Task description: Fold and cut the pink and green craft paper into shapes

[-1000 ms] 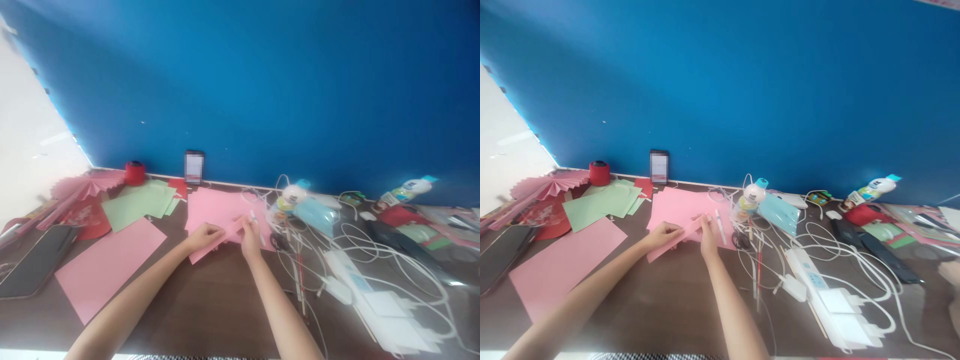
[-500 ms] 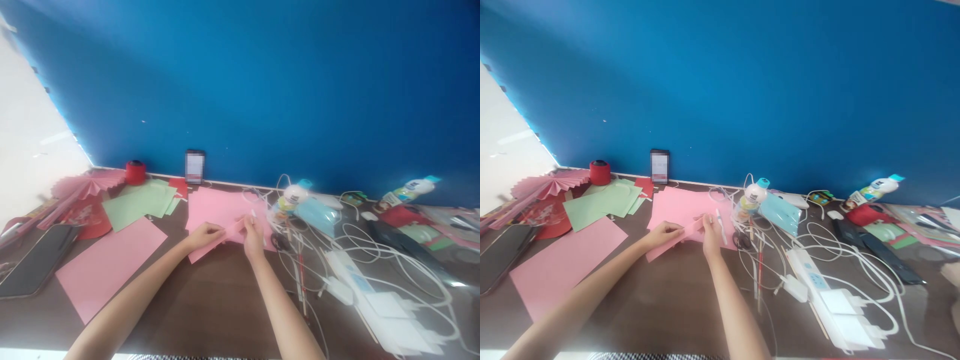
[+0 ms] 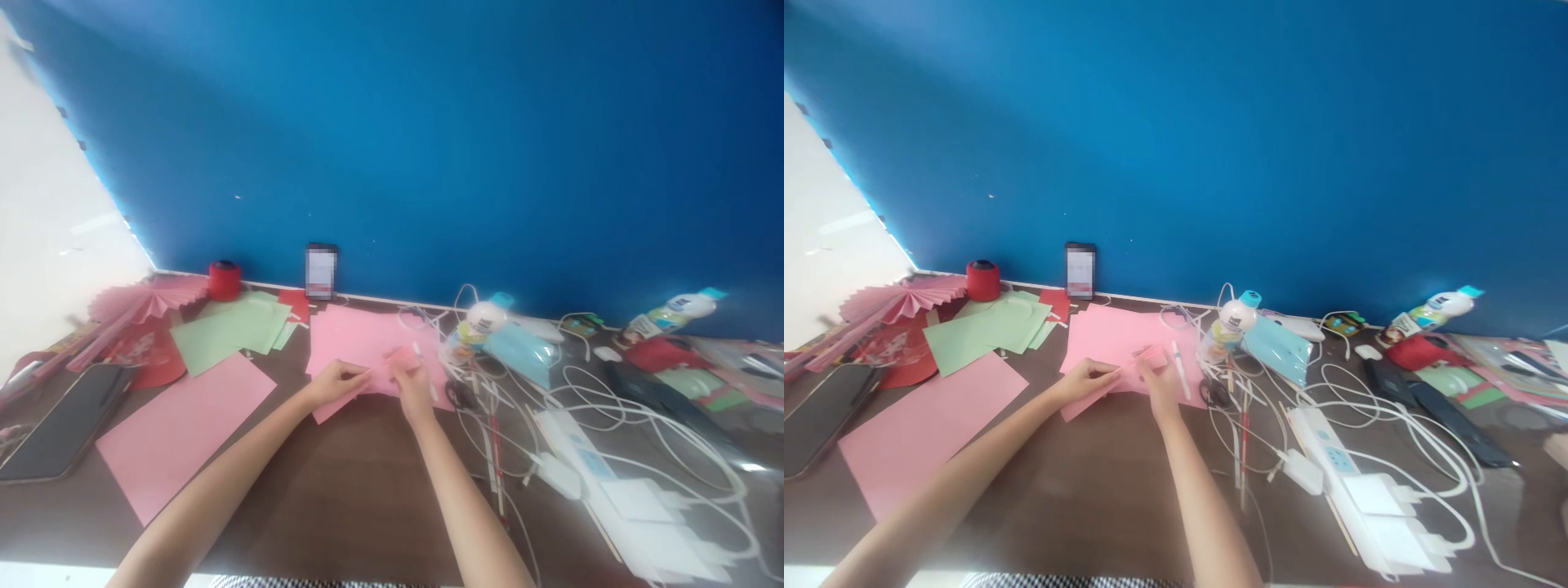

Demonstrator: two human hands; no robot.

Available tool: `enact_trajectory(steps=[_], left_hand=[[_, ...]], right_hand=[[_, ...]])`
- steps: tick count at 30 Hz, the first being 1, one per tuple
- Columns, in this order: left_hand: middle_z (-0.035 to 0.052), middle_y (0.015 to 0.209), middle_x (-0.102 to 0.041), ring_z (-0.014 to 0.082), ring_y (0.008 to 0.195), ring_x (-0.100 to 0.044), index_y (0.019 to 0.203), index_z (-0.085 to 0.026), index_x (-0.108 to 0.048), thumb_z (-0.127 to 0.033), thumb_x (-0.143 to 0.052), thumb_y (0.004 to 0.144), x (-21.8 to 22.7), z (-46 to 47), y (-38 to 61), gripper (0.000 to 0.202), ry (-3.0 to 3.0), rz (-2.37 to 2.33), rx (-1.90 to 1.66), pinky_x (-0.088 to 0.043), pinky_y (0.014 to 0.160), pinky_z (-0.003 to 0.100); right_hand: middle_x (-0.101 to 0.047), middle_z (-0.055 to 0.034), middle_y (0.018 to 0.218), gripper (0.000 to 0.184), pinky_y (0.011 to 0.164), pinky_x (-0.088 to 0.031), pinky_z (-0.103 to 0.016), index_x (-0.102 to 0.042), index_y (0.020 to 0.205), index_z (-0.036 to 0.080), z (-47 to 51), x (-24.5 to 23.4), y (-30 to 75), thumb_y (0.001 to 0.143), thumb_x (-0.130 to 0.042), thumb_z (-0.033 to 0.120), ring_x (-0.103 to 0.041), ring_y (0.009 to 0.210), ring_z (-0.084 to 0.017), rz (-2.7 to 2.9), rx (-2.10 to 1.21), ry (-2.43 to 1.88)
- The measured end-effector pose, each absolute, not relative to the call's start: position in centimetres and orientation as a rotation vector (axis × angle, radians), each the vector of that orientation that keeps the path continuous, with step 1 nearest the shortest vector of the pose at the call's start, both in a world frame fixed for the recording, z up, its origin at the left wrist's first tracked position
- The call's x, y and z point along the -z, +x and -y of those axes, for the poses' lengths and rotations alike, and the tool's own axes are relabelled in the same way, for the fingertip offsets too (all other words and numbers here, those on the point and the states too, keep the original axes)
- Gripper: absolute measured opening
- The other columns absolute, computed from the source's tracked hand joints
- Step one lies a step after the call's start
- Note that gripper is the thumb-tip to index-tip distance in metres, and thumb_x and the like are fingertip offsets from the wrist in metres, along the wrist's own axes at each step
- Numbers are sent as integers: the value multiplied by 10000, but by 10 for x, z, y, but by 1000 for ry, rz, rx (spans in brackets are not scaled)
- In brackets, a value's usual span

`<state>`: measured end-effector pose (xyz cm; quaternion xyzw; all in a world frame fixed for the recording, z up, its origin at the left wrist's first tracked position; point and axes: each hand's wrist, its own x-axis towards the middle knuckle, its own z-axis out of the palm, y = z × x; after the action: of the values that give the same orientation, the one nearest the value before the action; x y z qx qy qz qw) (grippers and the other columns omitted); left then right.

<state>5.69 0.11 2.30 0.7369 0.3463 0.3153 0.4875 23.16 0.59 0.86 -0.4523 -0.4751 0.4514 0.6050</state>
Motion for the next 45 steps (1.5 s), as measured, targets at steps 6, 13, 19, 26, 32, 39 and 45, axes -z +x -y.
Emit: enact_trajectory(steps=[6,13,19,26,32,39,45], left_hand=[[30,690,-625,120,591,-552,783,-131,-664,-460,-462,806,-21,-4,51,386,1675,-789,-669,-451,579,229],[105,802,-667,161,621,-636,883,-91,-633,-519,-498,767,-12,-6,58,464,1386,-770,-667,-516,619,290],[85,684,-674,171,614,-649,786,-93,-665,-509,-466,788,-14,-3,59,462,1535,-839,-692,-508,608,273],[103,692,-690,181,614,-655,812,-85,-677,-529,-503,759,-10,-2,58,481,1488,-819,-717,-512,591,269],[115,723,-695,181,599,-658,842,-84,-679,-548,-501,750,-6,-2,62,505,1413,-857,-727,-512,551,258],[95,652,-692,183,607,-661,819,-88,-685,-517,-523,749,-1,-1,61,464,1435,-859,-680,-511,565,254],[127,812,-705,204,707,-670,890,-93,-686,-492,-592,708,1,-1,59,448,1366,-751,-629,-532,676,310]], right_hand=[[-514,47,513,208,432,-348,-204,-562,639,156,-7,-8,230,614,-700,310,-440,451,-77,1100,-1019,-1127],[-506,55,482,215,418,-330,-203,-545,628,158,-5,-6,224,615,-696,310,-429,433,-77,1072,-1026,-1146],[-549,29,551,206,422,-343,-200,-588,678,148,-4,-4,221,628,-686,323,-454,466,-84,1068,-1097,-1112],[-562,16,554,225,419,-376,-198,-599,715,142,-1,-5,219,640,-675,341,-487,480,-99,1082,-1057,-1141],[-609,-16,597,241,445,-418,-224,-595,694,144,-1,-4,217,646,-665,370,-539,516,-130,1098,-1094,-1151],[-631,-17,628,246,488,-421,-228,-580,669,166,-8,1,223,660,-648,402,-575,584,-139,899,-1091,-1072],[-637,-14,642,247,477,-398,-218,-580,702,167,-10,1,228,648,-669,391,-565,569,-125,842,-1093,-1023]])
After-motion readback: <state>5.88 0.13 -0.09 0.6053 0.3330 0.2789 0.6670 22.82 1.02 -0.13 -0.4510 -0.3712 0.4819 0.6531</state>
